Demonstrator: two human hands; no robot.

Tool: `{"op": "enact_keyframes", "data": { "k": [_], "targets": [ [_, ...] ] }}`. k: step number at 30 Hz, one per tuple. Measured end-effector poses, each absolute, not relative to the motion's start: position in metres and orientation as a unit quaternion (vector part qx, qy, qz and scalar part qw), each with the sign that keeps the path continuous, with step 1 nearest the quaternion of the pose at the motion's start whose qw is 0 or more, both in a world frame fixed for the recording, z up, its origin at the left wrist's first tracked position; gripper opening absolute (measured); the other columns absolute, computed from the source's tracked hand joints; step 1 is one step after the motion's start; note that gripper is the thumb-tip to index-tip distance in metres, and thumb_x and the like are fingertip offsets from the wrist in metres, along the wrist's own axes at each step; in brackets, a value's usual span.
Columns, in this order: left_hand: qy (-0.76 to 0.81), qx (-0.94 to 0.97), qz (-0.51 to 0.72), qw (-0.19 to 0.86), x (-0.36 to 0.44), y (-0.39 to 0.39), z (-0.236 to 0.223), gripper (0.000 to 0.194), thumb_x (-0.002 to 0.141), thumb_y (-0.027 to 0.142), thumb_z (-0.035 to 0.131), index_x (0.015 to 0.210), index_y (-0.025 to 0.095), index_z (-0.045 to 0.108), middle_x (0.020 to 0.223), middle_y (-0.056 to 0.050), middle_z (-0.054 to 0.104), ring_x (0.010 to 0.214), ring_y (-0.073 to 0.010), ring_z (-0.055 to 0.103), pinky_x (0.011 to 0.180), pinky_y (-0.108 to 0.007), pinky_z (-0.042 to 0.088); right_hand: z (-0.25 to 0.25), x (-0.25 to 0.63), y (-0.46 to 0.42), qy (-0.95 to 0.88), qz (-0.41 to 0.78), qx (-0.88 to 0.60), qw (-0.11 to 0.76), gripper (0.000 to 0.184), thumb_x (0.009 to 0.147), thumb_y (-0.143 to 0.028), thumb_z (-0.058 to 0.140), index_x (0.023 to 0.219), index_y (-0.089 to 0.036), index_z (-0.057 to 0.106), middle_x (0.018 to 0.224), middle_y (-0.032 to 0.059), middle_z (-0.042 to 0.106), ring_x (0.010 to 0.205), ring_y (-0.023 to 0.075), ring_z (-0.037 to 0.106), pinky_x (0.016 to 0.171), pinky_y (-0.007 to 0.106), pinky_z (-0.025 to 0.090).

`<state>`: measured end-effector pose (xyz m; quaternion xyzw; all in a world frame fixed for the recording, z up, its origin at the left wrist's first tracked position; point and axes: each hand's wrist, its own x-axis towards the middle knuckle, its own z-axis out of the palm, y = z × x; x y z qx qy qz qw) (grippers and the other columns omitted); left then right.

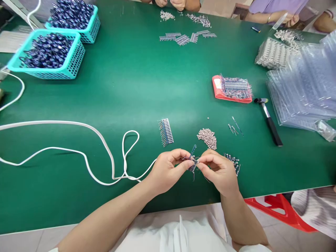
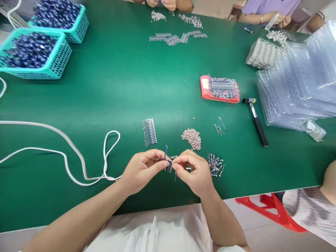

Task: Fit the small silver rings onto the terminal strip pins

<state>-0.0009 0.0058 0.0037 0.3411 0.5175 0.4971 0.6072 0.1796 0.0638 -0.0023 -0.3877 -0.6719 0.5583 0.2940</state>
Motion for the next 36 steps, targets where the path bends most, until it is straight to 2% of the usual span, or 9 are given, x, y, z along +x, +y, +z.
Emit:
{"op": "enact_keyframes", "data": {
  "k": [4,12,26,36],
  "targets": [
    [0.508,0.327,0.490,0.629,-0.002,0.006,0.004,0.009,0.082,0.024,0.068,0.083,0.015,0.066,0.079,-0.003,0.066,0.074,-0.0156,0.062,0.074,-0.030,0.052,-0.001,0.182,0.066,-0.638,0.612,-0.375,0.277,0.003,0.084,-0.023,0.068,0.084,-0.021,0.070,0.078,0.0011,0.056,0.062,0.0101,0.054,0.045,0.020,0.041],
    [0.489,0.283,0.455,0.689,-0.004,0.009,0.014,0.011,0.078,0.022,0.070,0.080,0.013,0.063,0.071,0.000,0.061,0.067,-0.0126,0.057,0.065,-0.027,0.046,0.001,0.184,0.072,-0.579,0.698,-0.344,0.242,0.002,0.080,-0.023,0.074,0.081,-0.021,0.073,0.076,-0.0004,0.057,0.056,0.0076,0.054,0.045,0.019,0.047],
    [0.508,0.317,0.422,0.680,-0.003,0.009,0.013,0.013,0.075,0.023,0.069,0.076,0.013,0.062,0.067,-0.002,0.063,0.065,-0.0151,0.059,0.064,-0.030,0.046,-0.002,0.187,0.075,-0.560,0.725,-0.344,0.207,0.004,0.076,-0.021,0.078,0.078,-0.021,0.074,0.076,-0.0005,0.059,0.054,0.0074,0.057,0.045,0.020,0.048],
    [0.518,0.331,0.422,0.666,-0.001,0.009,0.011,0.012,0.076,0.023,0.069,0.074,0.013,0.062,0.064,0.000,0.060,0.061,-0.0126,0.055,0.061,-0.026,0.045,-0.002,0.188,0.077,-0.553,0.730,-0.352,0.192,0.005,0.075,-0.022,0.079,0.077,-0.021,0.074,0.075,-0.0011,0.060,0.053,0.0078,0.057,0.044,0.020,0.047]
  ]
}}
